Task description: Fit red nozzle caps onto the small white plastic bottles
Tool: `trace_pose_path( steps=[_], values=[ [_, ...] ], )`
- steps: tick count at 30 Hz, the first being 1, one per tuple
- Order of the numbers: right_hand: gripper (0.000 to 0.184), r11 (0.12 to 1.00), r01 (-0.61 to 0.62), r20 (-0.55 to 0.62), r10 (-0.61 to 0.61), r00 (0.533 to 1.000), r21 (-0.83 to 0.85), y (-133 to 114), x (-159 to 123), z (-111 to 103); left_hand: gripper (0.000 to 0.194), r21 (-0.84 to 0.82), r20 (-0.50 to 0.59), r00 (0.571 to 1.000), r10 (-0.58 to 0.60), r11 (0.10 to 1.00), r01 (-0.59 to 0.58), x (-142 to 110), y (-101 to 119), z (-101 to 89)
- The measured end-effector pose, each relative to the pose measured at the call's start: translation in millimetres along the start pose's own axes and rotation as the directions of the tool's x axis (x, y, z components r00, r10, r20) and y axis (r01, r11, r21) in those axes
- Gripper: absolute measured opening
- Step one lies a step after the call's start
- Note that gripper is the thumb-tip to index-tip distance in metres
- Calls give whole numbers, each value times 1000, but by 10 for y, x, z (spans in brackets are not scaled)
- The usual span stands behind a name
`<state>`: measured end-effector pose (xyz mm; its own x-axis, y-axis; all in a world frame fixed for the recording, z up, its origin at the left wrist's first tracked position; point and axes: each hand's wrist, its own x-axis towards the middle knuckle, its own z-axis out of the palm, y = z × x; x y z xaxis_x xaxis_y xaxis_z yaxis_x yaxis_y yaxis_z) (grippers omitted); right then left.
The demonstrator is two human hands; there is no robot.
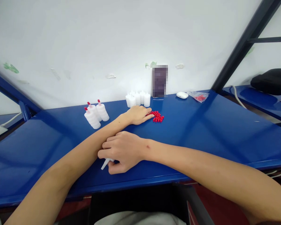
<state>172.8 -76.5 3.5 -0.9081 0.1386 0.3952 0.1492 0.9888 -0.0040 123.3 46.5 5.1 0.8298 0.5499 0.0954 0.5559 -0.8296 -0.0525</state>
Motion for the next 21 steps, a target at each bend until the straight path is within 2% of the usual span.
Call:
trace_pose_path(
  steps=[6, 13, 21],
  values=[
    [20, 1000, -3, -5, 3, 1000, 9, 12, -3, 1, 55, 11, 16, 1000, 12, 1000, -12, 16, 1, -7],
    [22, 1000, -14, -21, 14, 1000, 8, 33, -7, 3, 52, 24, 86, 995, 47, 999, -49, 70, -44, -52],
    [21, 999, -37, -3, 37, 999, -1, 53, -12, -10, 55, 56, 88, 993, 81, 995, -86, 173, -106, -5]
  ],
)
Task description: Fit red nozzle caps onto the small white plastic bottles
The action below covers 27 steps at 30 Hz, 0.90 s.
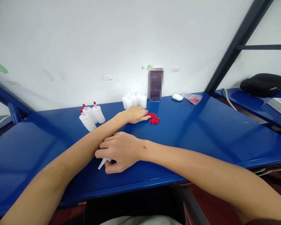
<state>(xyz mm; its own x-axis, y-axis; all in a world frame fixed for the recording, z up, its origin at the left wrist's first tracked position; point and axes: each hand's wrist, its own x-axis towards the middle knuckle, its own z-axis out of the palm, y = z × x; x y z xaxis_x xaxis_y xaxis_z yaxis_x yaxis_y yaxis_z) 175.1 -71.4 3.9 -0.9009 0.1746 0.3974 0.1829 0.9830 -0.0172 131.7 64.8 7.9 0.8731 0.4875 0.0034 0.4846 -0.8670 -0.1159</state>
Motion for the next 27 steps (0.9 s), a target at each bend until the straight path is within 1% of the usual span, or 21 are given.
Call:
trace_pose_path(
  steps=[4, 13, 18, 21, 23, 25, 26, 27],
  values=[
    [19, 1000, -5, -11, 5, 1000, 1, 0, 0, 1, 55, 16, -15, 1000, -9, 1000, 9, 6, 29, -14],
    [21, 1000, -8, -31, 8, 999, -6, -9, 0, 10, 44, 11, -32, 999, -3, 1000, 3, -51, 74, -42],
    [19, 1000, -2, -60, 2, 998, -1, -3, -2, 28, 42, -46, -71, 996, -58, 997, 55, -72, 63, 8],
    [20, 1000, -24, -67, 24, 997, -3, 28, -12, 28, 42, -166, -132, 985, -114, 982, 92, -185, 35, 24],
    [20, 999, -46, -80, 46, 996, -3, 54, -24, 27, 40, -287, -182, 972, -147, 954, 90, -338, 23, 21],
    [20, 998, -64, -108, 65, 992, 18, 71, -35, 32, 39, -443, -238, 951, -199, 893, 76, -553, 24, 7],
    [20, 997, -69, -129, 73, 989, 37, 73, -39, 38, 40, -531, -267, 932, -244, 844, 69, -680, 28, -1],
    [19, 996, -69, -156, 78, 985, 60, 70, -41, 45, 41, -628, -269, 914, -303, 775, 72, -814, 33, -8]
  ],
)
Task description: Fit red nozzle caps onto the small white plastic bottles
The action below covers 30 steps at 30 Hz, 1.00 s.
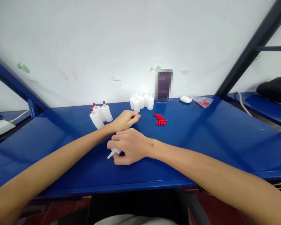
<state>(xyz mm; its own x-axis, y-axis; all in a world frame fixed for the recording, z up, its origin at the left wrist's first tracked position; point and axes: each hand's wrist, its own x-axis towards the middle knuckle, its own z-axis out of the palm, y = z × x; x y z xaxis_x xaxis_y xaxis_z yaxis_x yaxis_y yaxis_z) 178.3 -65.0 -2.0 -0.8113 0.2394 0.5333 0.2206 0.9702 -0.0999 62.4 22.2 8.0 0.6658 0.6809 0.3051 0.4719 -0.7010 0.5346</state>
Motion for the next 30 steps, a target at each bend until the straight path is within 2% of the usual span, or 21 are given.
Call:
trace_pose_path(
  steps=[2, 4, 7, 11, 14, 16, 22, 30],
  values=[
    [18, 998, 0, -72, 4, 997, 58, -16, -4, 18, 41, -254, -15, 994, -106, 962, 99, -246, -10, -109],
    [15, 992, -22, -144, 40, 989, 125, -34, -2, 31, 42, -449, 4, 984, -177, 879, 160, -462, -25, -195],
    [10, 957, -165, -204, 215, 955, 239, -22, -1, 26, 45, -667, -11, 954, -299, 713, 215, -660, -17, -251],
    [17, 838, -367, -241, 484, 841, 404, 86, -9, -2, 46, -843, -86, 915, -395, 518, 144, -695, 71, -246],
    [25, 729, -480, -218, 634, 742, 488, 178, -16, -1, 46, -892, -56, 920, -388, 434, 129, -689, 116, -240],
    [23, 689, -514, -183, 671, 718, 511, 214, -16, 6, 46, -894, -33, 925, -379, 425, 142, -706, 120, -234],
    [22, 736, -490, -134, 606, 784, 466, 206, -4, 5, 47, -865, 4, 949, -315, 475, 161, -733, 67, -191],
    [19, 777, -519, -128, 591, 797, 356, 195, 22, -17, 48, -768, -48, 961, -271, 625, 138, -740, -24, -150]
  ],
)
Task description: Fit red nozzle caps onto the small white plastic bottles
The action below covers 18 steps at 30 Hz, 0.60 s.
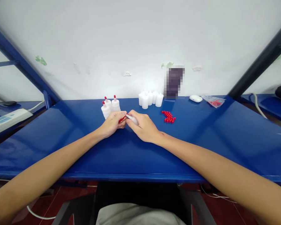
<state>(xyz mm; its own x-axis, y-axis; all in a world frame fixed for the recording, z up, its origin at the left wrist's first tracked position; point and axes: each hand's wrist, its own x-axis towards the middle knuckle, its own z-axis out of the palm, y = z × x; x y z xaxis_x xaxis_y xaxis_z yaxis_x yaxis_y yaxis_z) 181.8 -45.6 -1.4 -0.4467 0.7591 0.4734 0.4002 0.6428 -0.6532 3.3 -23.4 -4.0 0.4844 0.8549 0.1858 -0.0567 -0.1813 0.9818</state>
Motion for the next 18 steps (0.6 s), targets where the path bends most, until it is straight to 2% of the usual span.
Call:
trace_pose_path(
  steps=[10, 18],
  values=[
    [20, 997, -61, 18, 60, 998, 52, -19, 14, 4, 49, 268, 25, 993, 117, 956, -120, -53, 121, -28],
    [23, 995, -81, -3, 81, 997, 61, 7, -20, -4, 49, 331, 56, 988, 145, 931, -156, -77, 135, -20]
  ],
)
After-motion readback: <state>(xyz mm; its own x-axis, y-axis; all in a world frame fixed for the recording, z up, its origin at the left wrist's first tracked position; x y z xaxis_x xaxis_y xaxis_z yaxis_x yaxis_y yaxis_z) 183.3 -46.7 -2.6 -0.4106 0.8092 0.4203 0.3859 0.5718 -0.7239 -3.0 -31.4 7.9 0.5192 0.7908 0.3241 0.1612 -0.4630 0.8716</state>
